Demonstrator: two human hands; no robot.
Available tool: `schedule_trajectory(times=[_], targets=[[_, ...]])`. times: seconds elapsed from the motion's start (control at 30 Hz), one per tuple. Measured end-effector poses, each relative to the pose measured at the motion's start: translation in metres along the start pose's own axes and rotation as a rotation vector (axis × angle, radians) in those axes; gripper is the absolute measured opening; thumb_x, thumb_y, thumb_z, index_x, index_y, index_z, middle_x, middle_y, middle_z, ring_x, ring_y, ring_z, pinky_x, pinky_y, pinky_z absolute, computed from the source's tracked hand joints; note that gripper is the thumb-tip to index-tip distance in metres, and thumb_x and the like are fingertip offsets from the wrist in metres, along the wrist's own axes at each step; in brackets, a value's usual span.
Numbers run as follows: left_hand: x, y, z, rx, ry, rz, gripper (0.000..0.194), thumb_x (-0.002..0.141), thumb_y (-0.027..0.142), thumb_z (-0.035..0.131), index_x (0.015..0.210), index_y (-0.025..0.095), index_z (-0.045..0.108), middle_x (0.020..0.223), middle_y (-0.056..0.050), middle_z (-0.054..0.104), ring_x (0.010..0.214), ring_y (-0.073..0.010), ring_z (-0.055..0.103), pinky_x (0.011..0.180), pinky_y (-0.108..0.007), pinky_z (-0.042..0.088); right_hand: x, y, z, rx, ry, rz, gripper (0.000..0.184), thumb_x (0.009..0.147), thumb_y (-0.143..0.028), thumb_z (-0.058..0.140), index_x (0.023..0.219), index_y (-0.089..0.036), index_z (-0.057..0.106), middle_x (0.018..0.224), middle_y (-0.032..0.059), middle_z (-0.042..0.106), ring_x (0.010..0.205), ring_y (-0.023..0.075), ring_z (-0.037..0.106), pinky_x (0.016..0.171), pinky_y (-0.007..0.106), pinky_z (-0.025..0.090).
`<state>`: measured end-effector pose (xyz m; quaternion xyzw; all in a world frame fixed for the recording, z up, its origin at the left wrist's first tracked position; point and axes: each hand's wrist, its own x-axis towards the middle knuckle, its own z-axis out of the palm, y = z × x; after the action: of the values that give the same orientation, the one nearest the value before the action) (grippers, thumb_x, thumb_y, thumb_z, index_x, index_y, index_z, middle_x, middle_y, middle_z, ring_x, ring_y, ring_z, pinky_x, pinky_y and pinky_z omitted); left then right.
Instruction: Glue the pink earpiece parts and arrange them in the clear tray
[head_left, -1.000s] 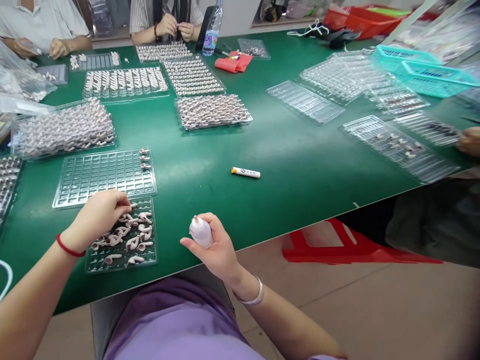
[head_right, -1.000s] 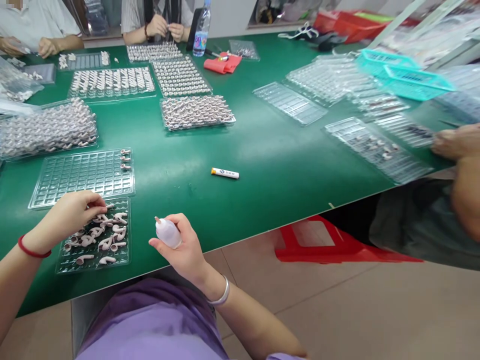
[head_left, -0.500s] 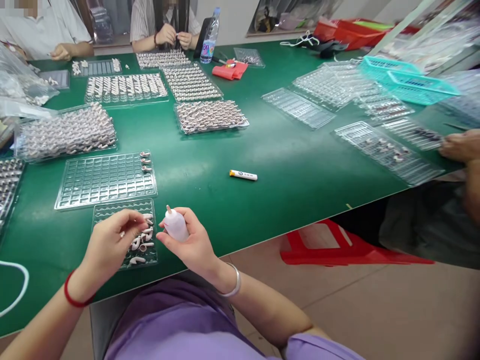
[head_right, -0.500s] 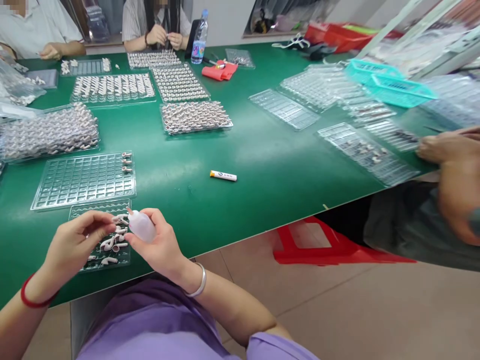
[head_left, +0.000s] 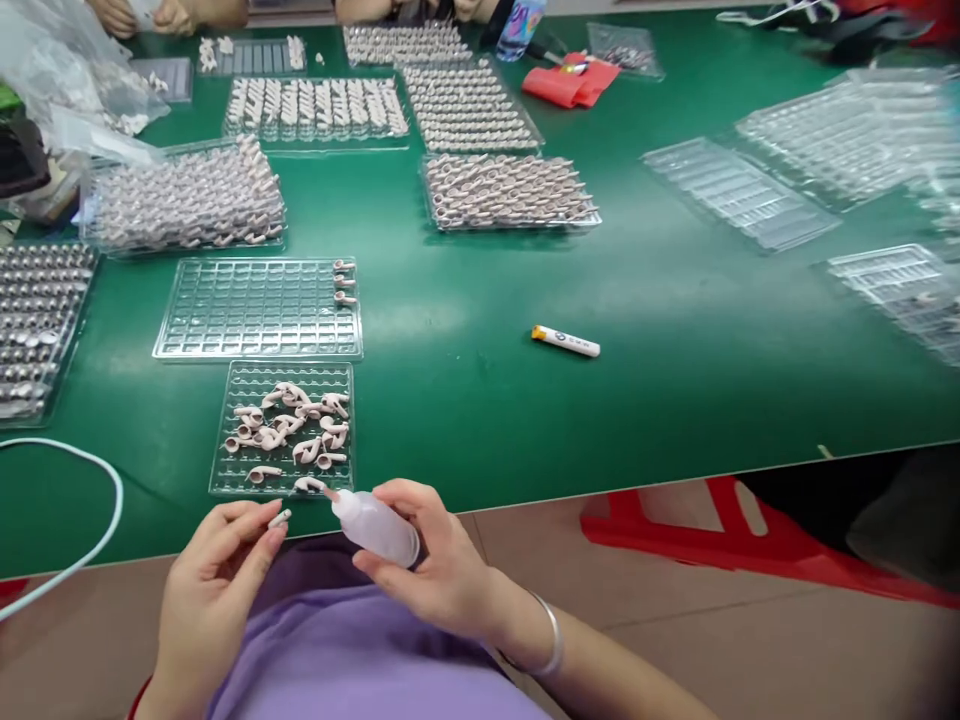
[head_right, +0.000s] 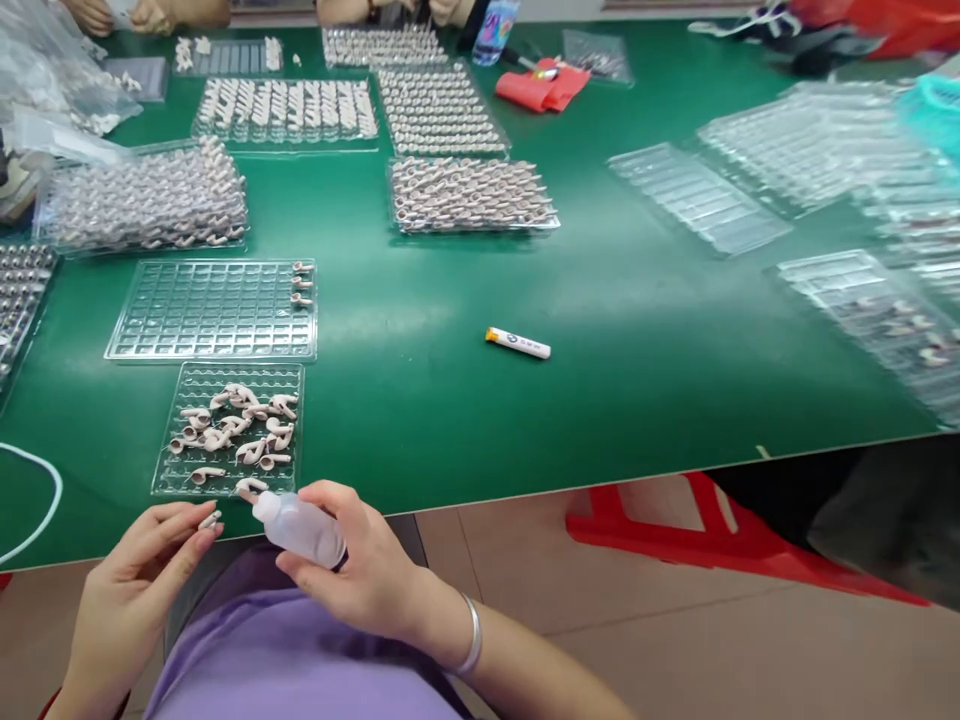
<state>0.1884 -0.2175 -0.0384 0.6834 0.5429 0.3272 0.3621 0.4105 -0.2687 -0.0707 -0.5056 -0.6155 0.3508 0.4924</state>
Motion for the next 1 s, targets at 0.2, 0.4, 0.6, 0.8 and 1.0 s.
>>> schedule_trajectory(times=[0.2, 0.4, 0.6, 0.8, 1.0], targets=[[-0.012, -0.017, -0.001, 0.479, 0.134, 0.451, 0.031, 0.084, 0.010, 0.067, 0.112, 0.023, 0.068, 0.106, -0.006, 0.069, 0.087, -0.0154, 0.069, 0.083, -0.027, 0.054, 0.002, 0.000, 0.000, -0.132, -0.014, -0.217, 0.046, 0.085, -0.029, 0.064, 0.127, -0.023, 0.047, 0.088, 0.0053, 0.065, 0.069, 0.0167, 0.058, 0.061, 0.029, 0.050], [-0.011, -0.021, 0.001, 0.592, 0.116, 0.585, 0.045, 0.075, 0.003, 0.074, 0.117, 0.018, 0.066, 0.094, -0.008, 0.071, 0.081, -0.0184, 0.067, 0.078, -0.031, 0.053, 0.001, 0.001, 0.002, -0.212, -0.023, -0.281, 0.054, 0.082, -0.025, 0.063, 0.132, -0.020, 0.044, 0.084, 0.0057, 0.067, 0.062, 0.0168, 0.055, 0.055, 0.030, 0.048], [-0.015, -0.023, 0.001, 0.571, 0.091, 0.547, 0.051, 0.075, 0.004, 0.074, 0.122, 0.021, 0.064, 0.096, -0.007, 0.071, 0.083, -0.0190, 0.067, 0.080, -0.032, 0.053, 0.004, 0.000, 0.004, -0.269, -0.047, -0.301, 0.056, 0.081, -0.024, 0.062, 0.132, -0.019, 0.042, 0.084, 0.0061, 0.068, 0.059, 0.0177, 0.053, 0.054, 0.031, 0.046], [-0.014, -0.022, 0.001, 0.579, 0.105, 0.558, 0.048, 0.075, 0.004, 0.074, 0.119, 0.021, 0.065, 0.095, -0.006, 0.071, 0.080, -0.0178, 0.067, 0.078, -0.030, 0.053, 0.004, -0.001, 0.003, -0.277, -0.060, -0.286, 0.055, 0.081, -0.024, 0.062, 0.133, -0.020, 0.042, 0.079, 0.0040, 0.066, 0.060, 0.0179, 0.053, 0.055, 0.031, 0.045], [-0.013, -0.022, 0.001, 0.578, 0.104, 0.554, 0.045, 0.074, 0.003, 0.074, 0.115, 0.019, 0.067, 0.094, -0.007, 0.071, 0.081, -0.0177, 0.066, 0.079, -0.030, 0.053, 0.004, 0.000, 0.003, -0.282, -0.058, -0.295, 0.054, 0.081, -0.024, 0.062, 0.131, -0.019, 0.043, 0.080, 0.0046, 0.066, 0.059, 0.0176, 0.052, 0.054, 0.031, 0.044]])
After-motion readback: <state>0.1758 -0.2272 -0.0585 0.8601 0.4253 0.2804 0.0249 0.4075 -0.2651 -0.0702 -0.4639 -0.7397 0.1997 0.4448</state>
